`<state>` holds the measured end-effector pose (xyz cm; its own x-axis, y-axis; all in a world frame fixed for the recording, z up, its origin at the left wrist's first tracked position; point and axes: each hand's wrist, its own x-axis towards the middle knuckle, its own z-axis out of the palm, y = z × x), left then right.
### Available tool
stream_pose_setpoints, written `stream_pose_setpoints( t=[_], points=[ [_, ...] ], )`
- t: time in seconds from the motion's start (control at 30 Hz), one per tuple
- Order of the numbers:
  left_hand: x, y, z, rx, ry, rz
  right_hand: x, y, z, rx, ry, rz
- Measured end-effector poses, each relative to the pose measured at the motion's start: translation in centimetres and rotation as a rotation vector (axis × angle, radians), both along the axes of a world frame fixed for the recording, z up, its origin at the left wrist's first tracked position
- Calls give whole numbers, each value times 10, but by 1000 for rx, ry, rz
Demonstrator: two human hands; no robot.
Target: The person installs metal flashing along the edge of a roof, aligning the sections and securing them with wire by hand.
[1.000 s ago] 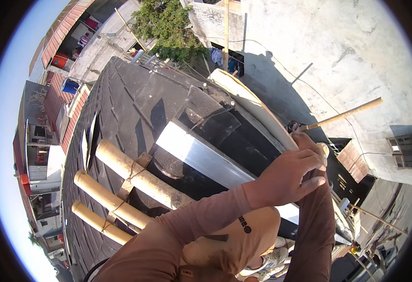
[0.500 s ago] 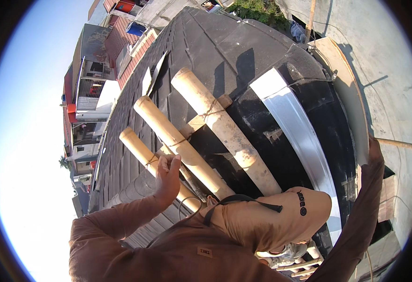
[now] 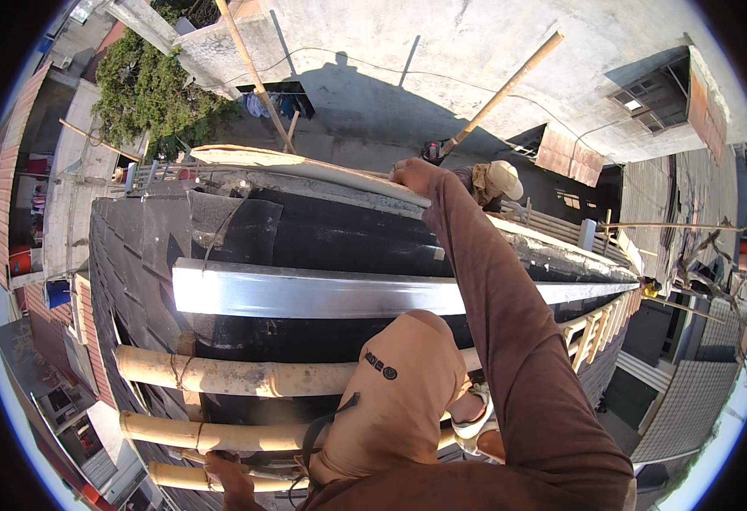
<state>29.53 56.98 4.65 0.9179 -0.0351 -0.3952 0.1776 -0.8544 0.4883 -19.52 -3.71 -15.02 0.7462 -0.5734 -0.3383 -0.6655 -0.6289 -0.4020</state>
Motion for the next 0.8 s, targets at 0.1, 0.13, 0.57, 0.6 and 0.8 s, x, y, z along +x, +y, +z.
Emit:
stream_pose_setpoints(
  t=[0.1,0.13,0.57,0.6,0.8],
  points=[
    [10,11,8,-215,-107,250,-1,-2,-6,-21,8,-19],
    [15,22,8,-286,-171,199,0,-3,-7,-17,-42,-12],
    [-100,-158,205,-197,474,-786,7,1,-3,7,25,-23],
    [-116,-212,221,-44,681,-825,10,1,-8,36,31,-62],
    [-249,-440,160,-715,1093,-1046,21,0,-40,68,-85,-235]
  ],
)
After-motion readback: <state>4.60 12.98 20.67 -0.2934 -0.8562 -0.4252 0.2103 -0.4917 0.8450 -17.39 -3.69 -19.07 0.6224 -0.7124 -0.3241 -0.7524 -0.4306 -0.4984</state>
